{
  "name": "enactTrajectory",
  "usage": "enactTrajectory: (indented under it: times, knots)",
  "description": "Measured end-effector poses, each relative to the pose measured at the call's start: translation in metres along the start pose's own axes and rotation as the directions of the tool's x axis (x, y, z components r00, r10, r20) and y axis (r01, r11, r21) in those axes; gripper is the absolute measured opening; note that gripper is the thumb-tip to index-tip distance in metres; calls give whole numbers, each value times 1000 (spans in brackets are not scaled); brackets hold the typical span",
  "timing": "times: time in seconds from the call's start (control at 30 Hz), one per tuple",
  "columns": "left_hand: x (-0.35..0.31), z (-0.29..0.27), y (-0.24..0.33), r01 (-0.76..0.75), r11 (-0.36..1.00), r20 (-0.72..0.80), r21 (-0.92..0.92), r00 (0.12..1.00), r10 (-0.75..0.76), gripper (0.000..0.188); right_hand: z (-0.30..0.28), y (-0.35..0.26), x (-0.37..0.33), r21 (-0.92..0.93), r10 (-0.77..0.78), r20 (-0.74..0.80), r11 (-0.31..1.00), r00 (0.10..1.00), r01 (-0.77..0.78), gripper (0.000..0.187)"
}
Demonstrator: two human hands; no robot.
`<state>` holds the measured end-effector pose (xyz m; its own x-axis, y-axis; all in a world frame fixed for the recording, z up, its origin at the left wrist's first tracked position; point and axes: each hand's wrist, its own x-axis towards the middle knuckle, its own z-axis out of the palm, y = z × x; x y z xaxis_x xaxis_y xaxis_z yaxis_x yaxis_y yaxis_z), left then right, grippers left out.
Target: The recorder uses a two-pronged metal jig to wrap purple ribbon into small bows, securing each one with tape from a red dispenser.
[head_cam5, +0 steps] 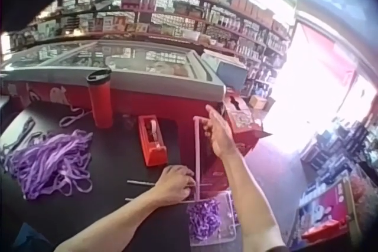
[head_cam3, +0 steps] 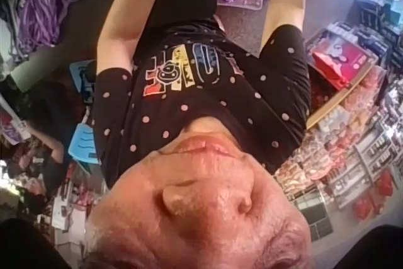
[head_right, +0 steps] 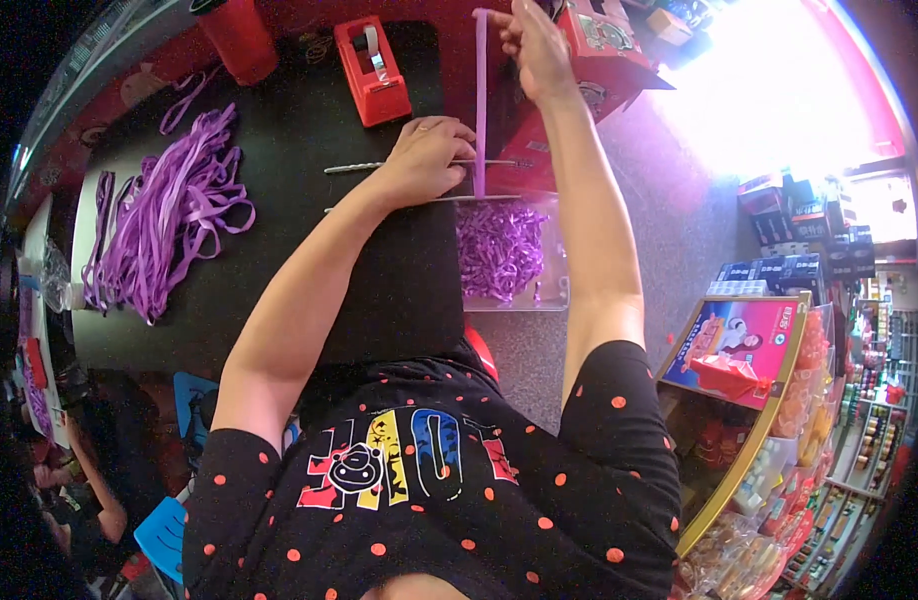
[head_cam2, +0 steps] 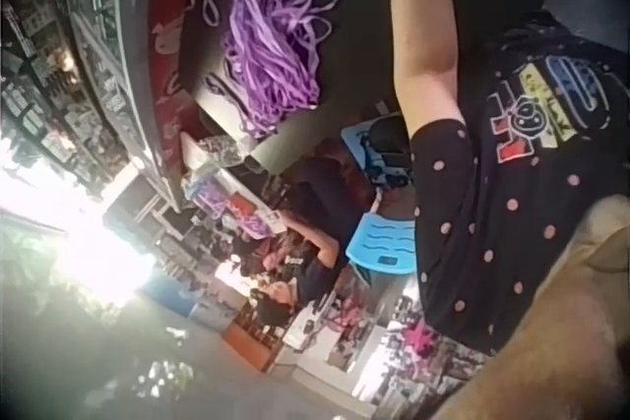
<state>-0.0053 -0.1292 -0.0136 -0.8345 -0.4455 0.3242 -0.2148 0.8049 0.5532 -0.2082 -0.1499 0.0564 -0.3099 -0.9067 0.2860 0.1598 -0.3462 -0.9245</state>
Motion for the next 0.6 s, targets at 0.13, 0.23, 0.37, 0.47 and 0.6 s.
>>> enactTrajectory:
  times: [0.13, 0.23, 0.37, 0.47, 0.6]
  knots:
    - [-2, 3, 5, 15, 1000, -107, -12, 994, -16, 18, -22, 57, 6, 87, 202, -69, 977, 977, -195, 46]
    - [0, 2, 12, 61, 998, -126, -30, 990, -65, 15, -39, 90, 3, 157, 295, -17, 945, 955, -289, 53]
    - [3, 3, 16, 102, 990, -221, -96, 968, -122, 14, -45, 123, -7, 60, 329, -41, 943, 943, -327, 56]
    - [2, 2, 16, 72, 990, -258, -118, 961, -101, 16, -39, 134, -22, 134, 485, -105, 872, 868, -471, 49]
    - [-5, -3, 12, 43, 994, -239, -100, 969, -66, 18, -20, 139, -76, -87, 521, 0, 850, 854, -519, 51]
